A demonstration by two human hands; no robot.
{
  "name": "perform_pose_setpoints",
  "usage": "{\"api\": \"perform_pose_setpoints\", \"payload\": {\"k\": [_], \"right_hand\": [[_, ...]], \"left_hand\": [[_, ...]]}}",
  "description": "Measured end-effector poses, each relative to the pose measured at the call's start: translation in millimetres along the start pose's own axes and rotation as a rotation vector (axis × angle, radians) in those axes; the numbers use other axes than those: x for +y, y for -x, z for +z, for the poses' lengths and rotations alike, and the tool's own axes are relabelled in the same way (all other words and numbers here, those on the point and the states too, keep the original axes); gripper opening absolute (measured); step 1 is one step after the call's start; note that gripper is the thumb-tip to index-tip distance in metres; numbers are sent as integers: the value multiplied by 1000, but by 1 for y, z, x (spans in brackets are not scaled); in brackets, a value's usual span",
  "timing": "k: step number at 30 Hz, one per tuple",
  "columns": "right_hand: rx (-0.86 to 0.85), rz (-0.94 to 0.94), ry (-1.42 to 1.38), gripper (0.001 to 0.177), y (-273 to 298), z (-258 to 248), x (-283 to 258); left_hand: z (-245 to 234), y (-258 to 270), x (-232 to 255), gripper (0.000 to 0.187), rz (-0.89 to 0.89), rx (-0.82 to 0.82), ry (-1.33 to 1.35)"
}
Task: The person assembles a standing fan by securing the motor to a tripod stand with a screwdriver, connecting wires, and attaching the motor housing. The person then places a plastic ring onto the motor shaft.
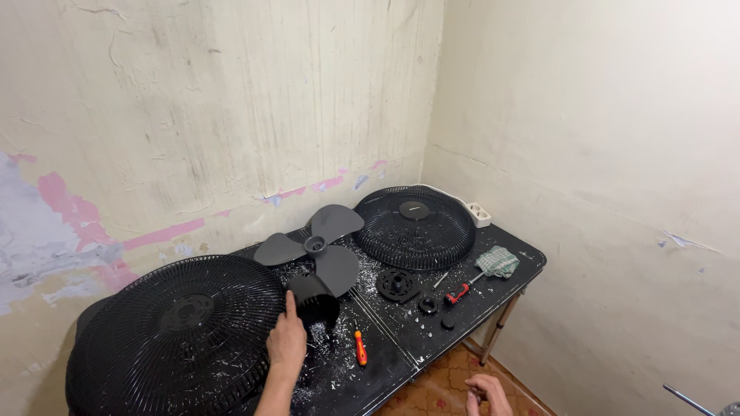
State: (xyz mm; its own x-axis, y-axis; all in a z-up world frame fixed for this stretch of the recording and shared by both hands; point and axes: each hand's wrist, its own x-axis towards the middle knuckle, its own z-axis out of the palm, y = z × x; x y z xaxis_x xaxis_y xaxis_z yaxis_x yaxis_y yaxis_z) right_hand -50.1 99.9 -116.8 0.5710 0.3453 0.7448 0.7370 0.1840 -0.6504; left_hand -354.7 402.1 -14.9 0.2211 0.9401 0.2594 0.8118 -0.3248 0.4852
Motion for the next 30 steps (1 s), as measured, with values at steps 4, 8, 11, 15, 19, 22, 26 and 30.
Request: {"api": "perform_pose_setpoints", "payload": {"k": [4,8,11,15,19,22,26,30], "right_hand": [[-39,-2,0,20,-1,-2,-5],[-66,6,5,20,-2,-12,-15],[-122,12,-17,21,-8,-30,-19],[-169,104,-112,25,-17,-63,-21],[-219,228,-350,36,-31,-107,-29],[-268,210,-250,58,-40,-148,-54],[-302,349,-276,97,-52,-193,-101],[-380,466,-311,121,-57,-242,-146]], "left_hand": [[-11,-4,-3,57,12,102,204],[-29,-1,21,51,166,243,426],[-47,3,55,49,147,27,510],[-59,24,110,56,281,-290,747],[-51,55,166,54,595,-414,832],[-41,79,205,57,842,-541,890],[-28,116,255,46,701,-1042,819],[-22,150,296,36,867,-1240,856]]}}
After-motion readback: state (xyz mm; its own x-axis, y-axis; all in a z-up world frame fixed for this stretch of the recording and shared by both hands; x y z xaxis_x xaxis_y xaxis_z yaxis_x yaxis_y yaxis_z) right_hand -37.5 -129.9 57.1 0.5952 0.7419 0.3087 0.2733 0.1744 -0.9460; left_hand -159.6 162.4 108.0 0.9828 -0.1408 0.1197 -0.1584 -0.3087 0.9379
